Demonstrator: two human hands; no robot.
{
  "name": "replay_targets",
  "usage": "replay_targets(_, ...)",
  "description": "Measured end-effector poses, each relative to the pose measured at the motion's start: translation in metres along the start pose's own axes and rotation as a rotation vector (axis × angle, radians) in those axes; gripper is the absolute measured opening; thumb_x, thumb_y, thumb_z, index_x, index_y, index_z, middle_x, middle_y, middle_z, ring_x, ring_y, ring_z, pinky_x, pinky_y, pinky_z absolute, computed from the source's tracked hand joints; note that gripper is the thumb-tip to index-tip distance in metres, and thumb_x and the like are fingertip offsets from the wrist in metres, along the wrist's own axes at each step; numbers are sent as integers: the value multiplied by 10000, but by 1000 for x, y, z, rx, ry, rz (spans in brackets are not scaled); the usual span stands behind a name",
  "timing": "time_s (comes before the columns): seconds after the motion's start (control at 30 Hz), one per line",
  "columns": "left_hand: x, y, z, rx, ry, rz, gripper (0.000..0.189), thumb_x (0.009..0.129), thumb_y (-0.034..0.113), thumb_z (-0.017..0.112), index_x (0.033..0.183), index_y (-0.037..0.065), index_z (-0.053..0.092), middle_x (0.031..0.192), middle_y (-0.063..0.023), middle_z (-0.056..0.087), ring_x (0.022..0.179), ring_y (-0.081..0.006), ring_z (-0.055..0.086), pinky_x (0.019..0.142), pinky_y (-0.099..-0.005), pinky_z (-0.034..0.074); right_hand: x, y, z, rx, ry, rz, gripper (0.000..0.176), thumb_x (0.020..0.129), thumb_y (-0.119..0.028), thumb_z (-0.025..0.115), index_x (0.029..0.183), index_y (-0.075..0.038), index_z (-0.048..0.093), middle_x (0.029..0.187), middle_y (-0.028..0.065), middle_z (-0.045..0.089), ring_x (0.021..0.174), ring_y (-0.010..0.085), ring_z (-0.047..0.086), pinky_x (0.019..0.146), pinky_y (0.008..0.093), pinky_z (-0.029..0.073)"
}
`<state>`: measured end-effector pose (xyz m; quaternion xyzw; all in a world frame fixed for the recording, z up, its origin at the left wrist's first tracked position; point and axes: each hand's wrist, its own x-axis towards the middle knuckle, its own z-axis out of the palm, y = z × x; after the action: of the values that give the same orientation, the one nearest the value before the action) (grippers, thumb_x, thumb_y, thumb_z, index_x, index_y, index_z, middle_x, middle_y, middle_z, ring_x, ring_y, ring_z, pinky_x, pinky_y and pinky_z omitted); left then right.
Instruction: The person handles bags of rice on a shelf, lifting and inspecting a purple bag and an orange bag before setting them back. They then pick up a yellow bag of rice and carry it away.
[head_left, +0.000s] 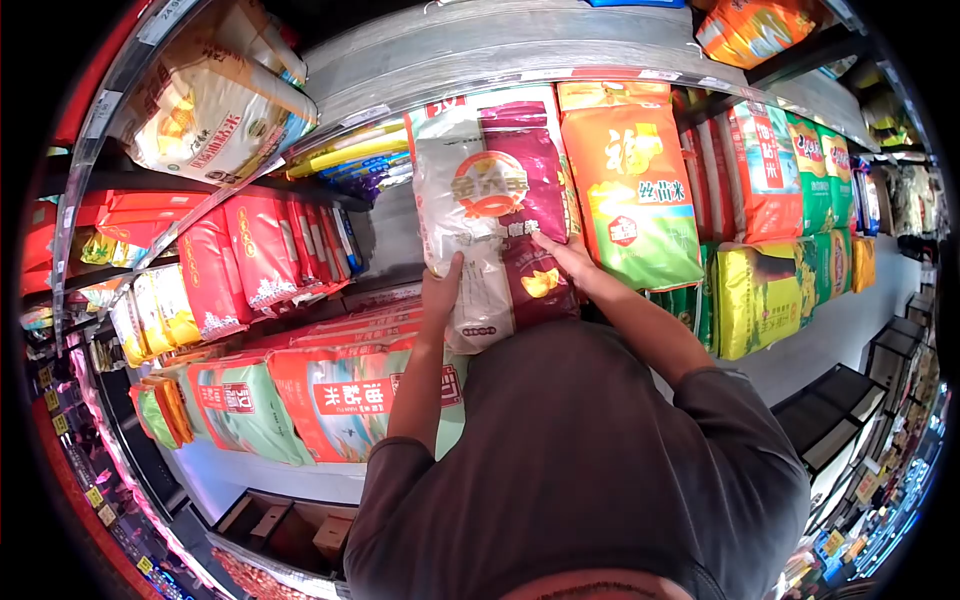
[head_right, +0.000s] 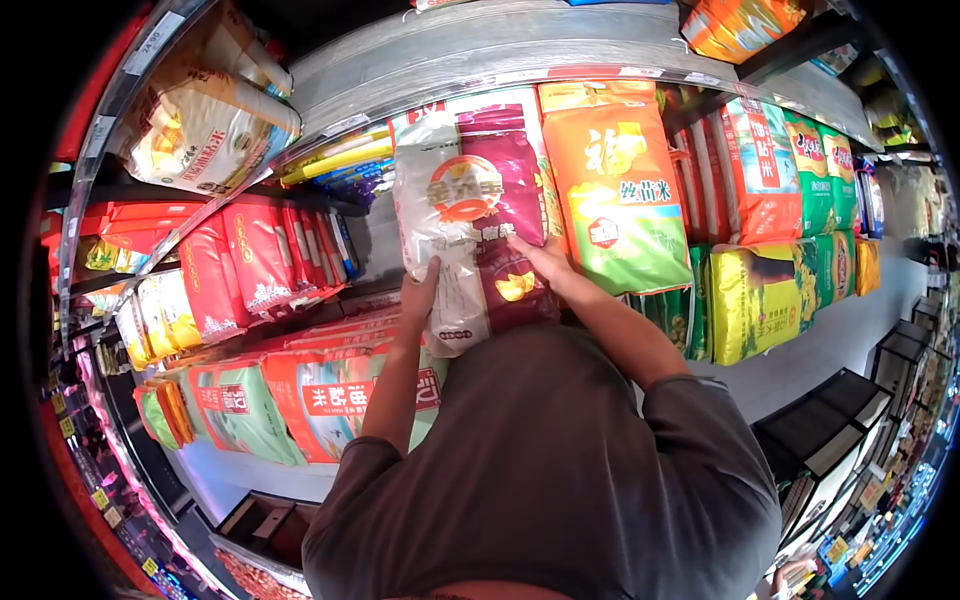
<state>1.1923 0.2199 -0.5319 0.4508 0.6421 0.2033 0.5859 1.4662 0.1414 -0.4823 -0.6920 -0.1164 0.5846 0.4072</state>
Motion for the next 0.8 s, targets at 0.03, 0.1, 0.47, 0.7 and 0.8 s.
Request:
replay_targets(0.03,6,-11,1,82,94,34,733,800,531,785,1217,-47,611,1118,-160,689,1009,-236,657,901,-365,504,-2,-4,0,-6,1,4,462,886,-325,751,1205,-12,636,1098,97,707,984,179,670,866,333,534)
replay_targets(0.1,-6,2,5,125,156,22,745,783,544,793,1197,-50,617,1111,-172,691,1020,-250,656,908,-374,500,-13,-22,4,24,25,-65,480,864,-339,773,1175,2,642,1055,113,714,969,191,675,829,342,547)
replay_targets(0.47,3,52,-18,-378,-216,-146,589,896,401,737,1193,-96,632,1086,-91,697,935,-117,646,835,-278,507,19,-44,-14,-27,-107,57,731,824,-396,796,1360,-3,491,1215,157,663,1088,229,660,958,390,532)
replay_targets(0.7,22,61,-12,-286,-440,-101,571,948,457,652,1243,-32,630,1096,-91,691,958,-169,654,839,-327,522,31,-52,-13,-296,-27,297,664,790,-499,803,1136,49,658,1086,143,703,903,192,678,793,340,535)
replay_targets(0.8,20,67,5,-433,-349,-359,597,959,466,623,1297,-26,586,1161,-125,675,980,-211,671,886,-338,526,32,-32,-7,-12,-80,143,662,780,-489,816,1133,50,663,1096,146,689,974,187,647,819,370,517)
